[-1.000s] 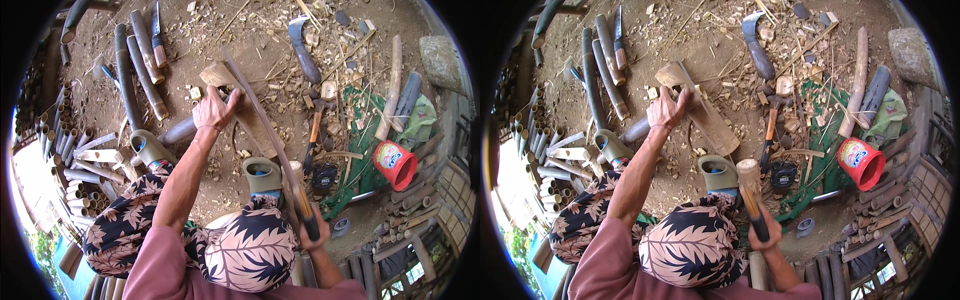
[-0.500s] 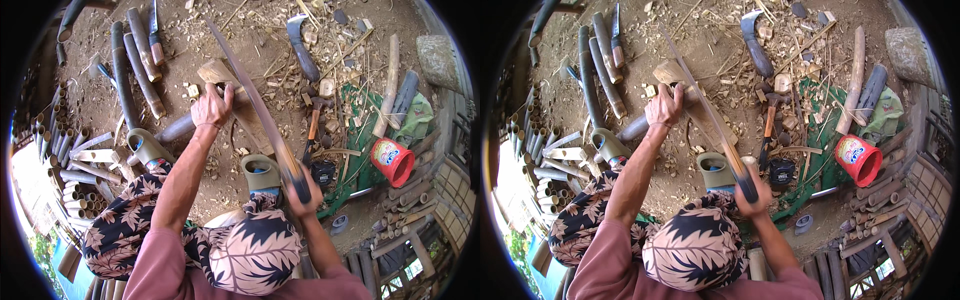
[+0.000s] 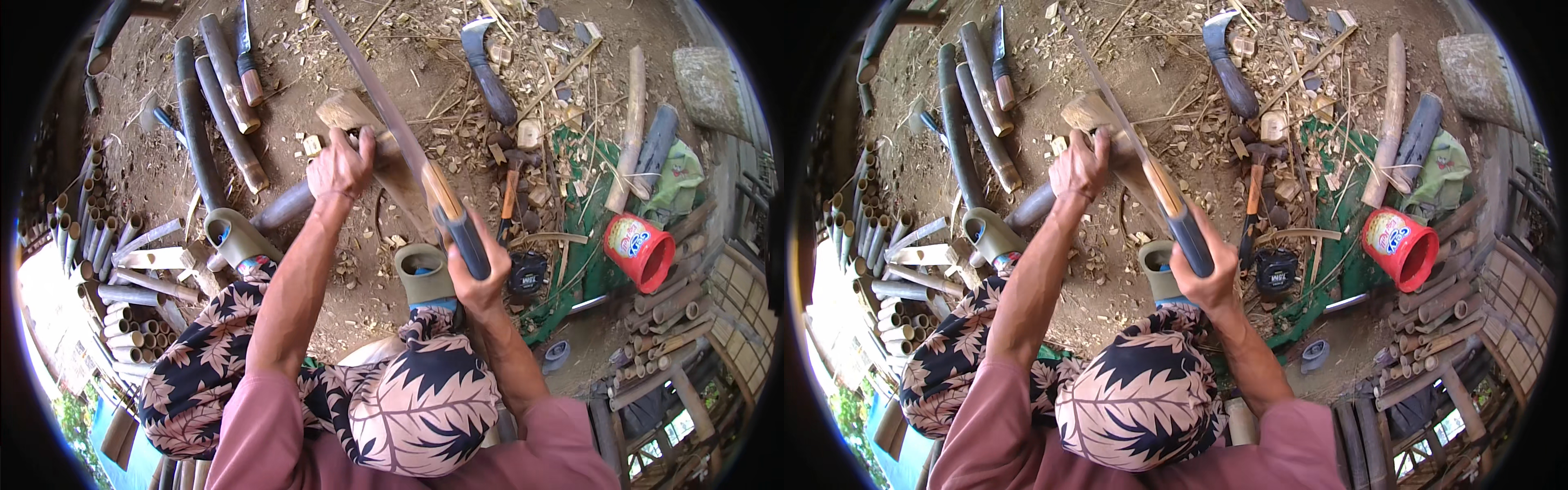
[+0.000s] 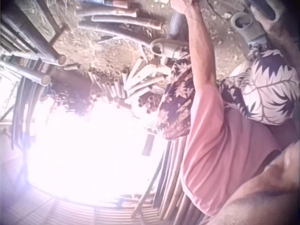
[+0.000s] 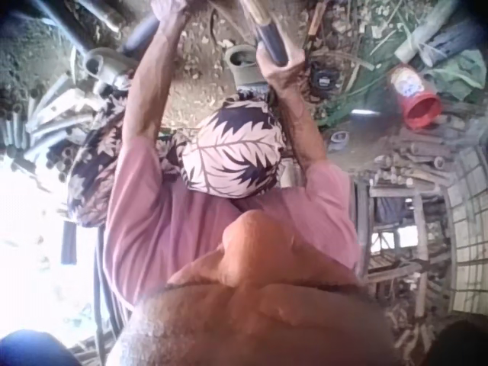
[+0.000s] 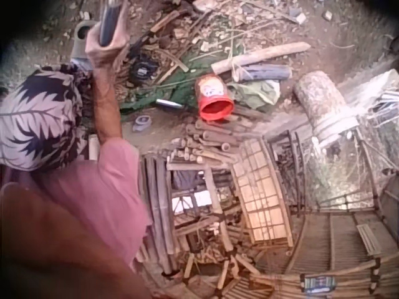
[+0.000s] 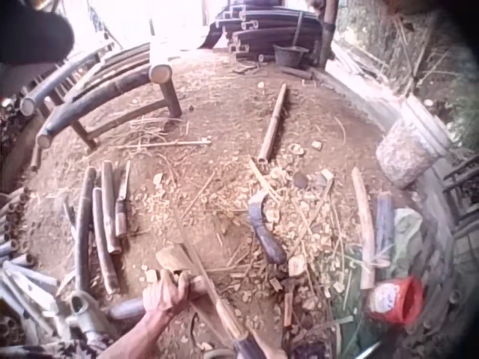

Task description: The person uses a knife to carve a hole in a bamboo stalk, saws the stalk to length, and uses a knife and a wooden mallet to split and shape smaller bamboo sections.

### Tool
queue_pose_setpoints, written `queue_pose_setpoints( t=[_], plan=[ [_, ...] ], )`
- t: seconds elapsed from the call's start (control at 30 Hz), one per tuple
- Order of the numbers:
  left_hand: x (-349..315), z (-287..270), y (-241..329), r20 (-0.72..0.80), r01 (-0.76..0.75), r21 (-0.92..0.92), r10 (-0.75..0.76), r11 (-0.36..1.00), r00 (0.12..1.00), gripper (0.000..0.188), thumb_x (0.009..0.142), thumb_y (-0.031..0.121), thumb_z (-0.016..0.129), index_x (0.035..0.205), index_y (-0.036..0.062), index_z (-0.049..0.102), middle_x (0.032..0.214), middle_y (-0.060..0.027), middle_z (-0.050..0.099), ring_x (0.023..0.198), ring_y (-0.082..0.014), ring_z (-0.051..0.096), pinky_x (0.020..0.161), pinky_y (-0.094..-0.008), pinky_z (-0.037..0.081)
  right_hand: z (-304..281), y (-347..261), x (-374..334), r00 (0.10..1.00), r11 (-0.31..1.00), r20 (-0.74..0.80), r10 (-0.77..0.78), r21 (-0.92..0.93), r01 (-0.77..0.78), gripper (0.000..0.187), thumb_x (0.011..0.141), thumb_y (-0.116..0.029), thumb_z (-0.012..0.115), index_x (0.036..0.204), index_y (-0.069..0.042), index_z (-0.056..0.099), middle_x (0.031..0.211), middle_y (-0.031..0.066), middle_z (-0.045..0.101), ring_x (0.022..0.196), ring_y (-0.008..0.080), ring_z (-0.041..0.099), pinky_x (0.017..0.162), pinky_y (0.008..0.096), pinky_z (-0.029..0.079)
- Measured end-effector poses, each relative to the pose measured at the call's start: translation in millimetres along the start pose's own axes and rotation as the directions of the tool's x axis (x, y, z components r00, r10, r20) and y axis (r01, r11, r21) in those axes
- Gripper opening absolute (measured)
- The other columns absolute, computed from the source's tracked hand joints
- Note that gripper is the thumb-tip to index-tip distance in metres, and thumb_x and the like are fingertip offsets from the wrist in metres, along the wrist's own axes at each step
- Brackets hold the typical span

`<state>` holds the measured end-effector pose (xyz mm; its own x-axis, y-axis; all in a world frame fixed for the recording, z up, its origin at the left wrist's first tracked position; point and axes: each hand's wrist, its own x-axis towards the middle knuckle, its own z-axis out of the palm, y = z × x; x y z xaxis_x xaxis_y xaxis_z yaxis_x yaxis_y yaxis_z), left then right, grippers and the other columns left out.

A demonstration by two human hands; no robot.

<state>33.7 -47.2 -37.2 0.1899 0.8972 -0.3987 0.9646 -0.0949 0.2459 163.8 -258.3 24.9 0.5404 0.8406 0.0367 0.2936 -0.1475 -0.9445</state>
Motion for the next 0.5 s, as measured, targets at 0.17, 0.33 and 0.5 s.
queue_pose_setpoints(
  t=[0.17, 0.33, 0.5],
  plan=[
    [6, -8, -9, -0.003, 0.032, -0.012, -0.032, 0.999, 0.999, 0.065, 0.095, 0.06, 0.04, 0.102, -0.0021, 0.055, 0.087, -0.0328, 0.067, 0.086, -0.0472, 0.067, 0.08, -0.0529, 0.051, -82, -31, -96, 0.987, 0.956, 0.126, 0.103, -0.285, -0.063, 0.051, 0.077, -0.006, 0.067, 0.125, 0.008, 0.059, 0.096, 0.0226, 0.072, 0.075, 0.0278, 0.073, 0.069, 0.0368, 0.057],
    [-3, -5, -8, 0.011, 0.041, 0.017, -0.041, 0.999, 0.999, 0.065, 0.094, 0.061, 0.04, 0.102, -0.0013, 0.054, 0.086, -0.0325, 0.067, 0.086, -0.0476, 0.067, 0.081, -0.0524, 0.051, -71, -18, -77, 0.992, 0.975, 0.125, 0.026, -0.224, 0.002, 0.052, 0.076, -0.003, 0.066, 0.126, 0.008, 0.058, 0.092, 0.0186, 0.072, 0.071, 0.0213, 0.071, 0.066, 0.0324, 0.055],
    [5, -5, -5, 0.014, 0.015, -0.011, -0.015, 1.0, 1.0, 0.067, 0.094, 0.062, 0.04, 0.104, -0.0018, 0.054, 0.087, -0.0341, 0.066, 0.086, -0.0485, 0.067, 0.081, -0.0529, 0.051, -6, -6, -4, 0.989, 0.986, 0.026, 0.142, 0.089, -0.144, 0.053, 0.077, -0.003, 0.07, 0.129, 0.001, 0.06, 0.077, 0.0118, 0.066, 0.058, 0.0199, 0.062, 0.059, 0.0292, 0.052]
  ],
)
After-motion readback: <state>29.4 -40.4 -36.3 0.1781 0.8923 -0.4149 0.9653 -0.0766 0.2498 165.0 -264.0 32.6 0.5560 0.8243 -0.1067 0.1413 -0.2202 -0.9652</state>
